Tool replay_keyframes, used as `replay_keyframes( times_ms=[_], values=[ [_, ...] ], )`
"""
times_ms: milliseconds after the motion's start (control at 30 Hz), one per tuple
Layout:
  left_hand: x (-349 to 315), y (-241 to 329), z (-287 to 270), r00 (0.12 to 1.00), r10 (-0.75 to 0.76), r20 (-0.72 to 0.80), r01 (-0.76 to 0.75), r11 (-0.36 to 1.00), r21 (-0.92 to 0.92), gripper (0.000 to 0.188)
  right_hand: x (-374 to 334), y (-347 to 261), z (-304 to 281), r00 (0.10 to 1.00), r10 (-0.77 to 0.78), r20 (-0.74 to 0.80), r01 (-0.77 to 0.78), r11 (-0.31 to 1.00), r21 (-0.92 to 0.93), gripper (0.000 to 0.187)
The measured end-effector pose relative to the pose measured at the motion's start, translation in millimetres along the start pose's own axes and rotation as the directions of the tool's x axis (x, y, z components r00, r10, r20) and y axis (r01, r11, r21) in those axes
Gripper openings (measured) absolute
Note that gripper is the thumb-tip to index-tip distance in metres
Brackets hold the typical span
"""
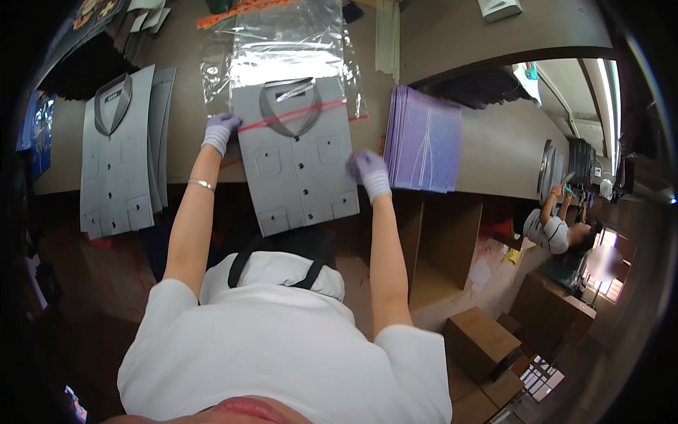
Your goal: Packaging folded shirts into plastic sleeves and placing them into a cardboard box for shipping.
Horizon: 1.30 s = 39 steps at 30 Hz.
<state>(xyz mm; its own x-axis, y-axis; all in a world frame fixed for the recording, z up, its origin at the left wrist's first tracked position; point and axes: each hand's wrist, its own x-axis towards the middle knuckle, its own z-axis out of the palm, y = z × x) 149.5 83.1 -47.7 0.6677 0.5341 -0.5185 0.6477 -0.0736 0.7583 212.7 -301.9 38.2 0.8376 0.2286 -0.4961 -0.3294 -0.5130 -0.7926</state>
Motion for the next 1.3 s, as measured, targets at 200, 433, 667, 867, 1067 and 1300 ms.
replay_keyframes(
  times_ms=[200,433,667,867,1067,1300],
  values=[
    [-13,5,4,0.991,0.084,-0.107,-0.075,0.994,0.08,0.034,154,-80,35,0.915,-0.322,-0.245,0.135,0.814,-0.565,0.028],
    [-25,-1,-1,0.958,0.018,-0.287,-0.145,0.892,-0.429,0.023,152,-41,26,0.93,-0.35,-0.113,0.299,0.898,-0.324,0.024],
    [-88,-5,5,0.988,-0.037,-0.151,-0.038,0.887,-0.461,0.023,99,17,10,0.977,-0.198,-0.081,0.195,0.98,-0.04,0.016],
    [-176,-75,11,0.988,0.127,0.085,-0.119,0.988,-0.098,0.018,-41,78,-7,0.988,-0.121,-0.093,0.095,0.964,-0.248,0.017],
    [-234,-126,-15,0.794,-0.046,0.606,-0.031,0.993,0.115,0.016,-153,175,26,0.847,0.438,0.3,-0.526,0.768,0.365,0.03],
    [-272,-4,-52,0.583,0.276,0.764,-0.245,0.956,-0.159,0.012,-146,51,58,0.965,0.043,-0.26,0.099,0.856,0.508,0.016]
  ],
)
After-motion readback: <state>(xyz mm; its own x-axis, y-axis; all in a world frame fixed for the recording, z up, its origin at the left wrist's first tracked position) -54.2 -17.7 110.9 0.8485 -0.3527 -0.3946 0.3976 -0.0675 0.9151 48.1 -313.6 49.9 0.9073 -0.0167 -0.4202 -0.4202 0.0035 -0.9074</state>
